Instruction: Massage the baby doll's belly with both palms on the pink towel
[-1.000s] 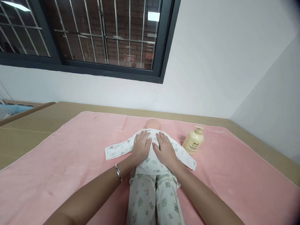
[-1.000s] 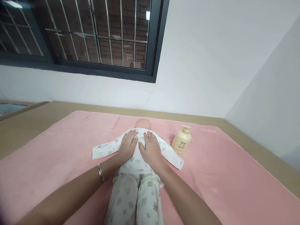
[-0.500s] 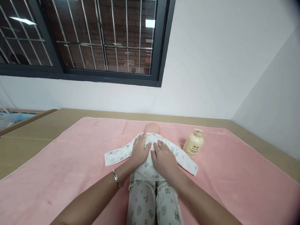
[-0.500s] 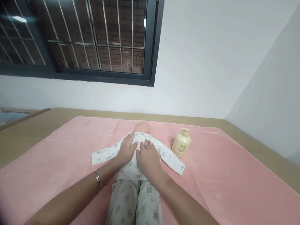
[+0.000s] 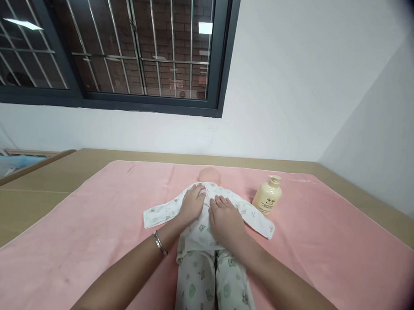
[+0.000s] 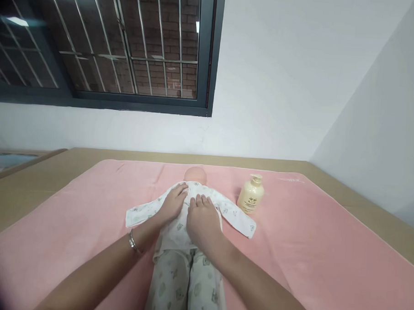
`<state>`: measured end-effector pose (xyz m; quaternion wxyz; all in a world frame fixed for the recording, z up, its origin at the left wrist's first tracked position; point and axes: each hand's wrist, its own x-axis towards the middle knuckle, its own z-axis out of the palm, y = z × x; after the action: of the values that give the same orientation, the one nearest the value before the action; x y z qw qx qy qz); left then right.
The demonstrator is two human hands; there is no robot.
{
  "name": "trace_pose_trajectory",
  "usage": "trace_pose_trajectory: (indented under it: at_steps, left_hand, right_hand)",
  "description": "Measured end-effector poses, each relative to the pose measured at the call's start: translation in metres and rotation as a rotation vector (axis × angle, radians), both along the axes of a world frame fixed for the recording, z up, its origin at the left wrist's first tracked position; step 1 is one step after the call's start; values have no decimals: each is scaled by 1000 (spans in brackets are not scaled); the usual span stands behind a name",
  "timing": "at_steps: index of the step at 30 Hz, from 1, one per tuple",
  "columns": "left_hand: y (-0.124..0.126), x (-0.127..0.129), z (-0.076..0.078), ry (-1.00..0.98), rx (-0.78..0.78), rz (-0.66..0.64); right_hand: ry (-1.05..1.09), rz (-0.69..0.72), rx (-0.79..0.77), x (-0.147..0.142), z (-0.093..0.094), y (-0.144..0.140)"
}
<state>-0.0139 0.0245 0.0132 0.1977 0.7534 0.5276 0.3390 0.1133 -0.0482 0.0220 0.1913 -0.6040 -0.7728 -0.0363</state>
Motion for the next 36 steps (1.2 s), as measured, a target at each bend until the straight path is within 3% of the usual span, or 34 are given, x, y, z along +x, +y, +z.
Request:
trace_pose_trajectory:
  at_steps: [3, 10, 19, 28, 36]
  left_hand:
    - [-1, 2, -4, 111, 71, 54]
    - [-45, 25, -17, 381, 312, 86]
    - [1, 5, -8, 175, 96, -6]
    - [-7, 11, -20, 183, 195, 25]
    - [-6, 9, -19, 121, 213, 25]
  right_hand:
    - [99, 19, -1, 5, -2, 8]
    - [248, 98, -7, 35, -13, 49]
    - [68, -21, 7, 3, -2, 7]
    - [227, 30, 11, 24, -21, 44]
    - [261, 42, 46, 23, -26, 43]
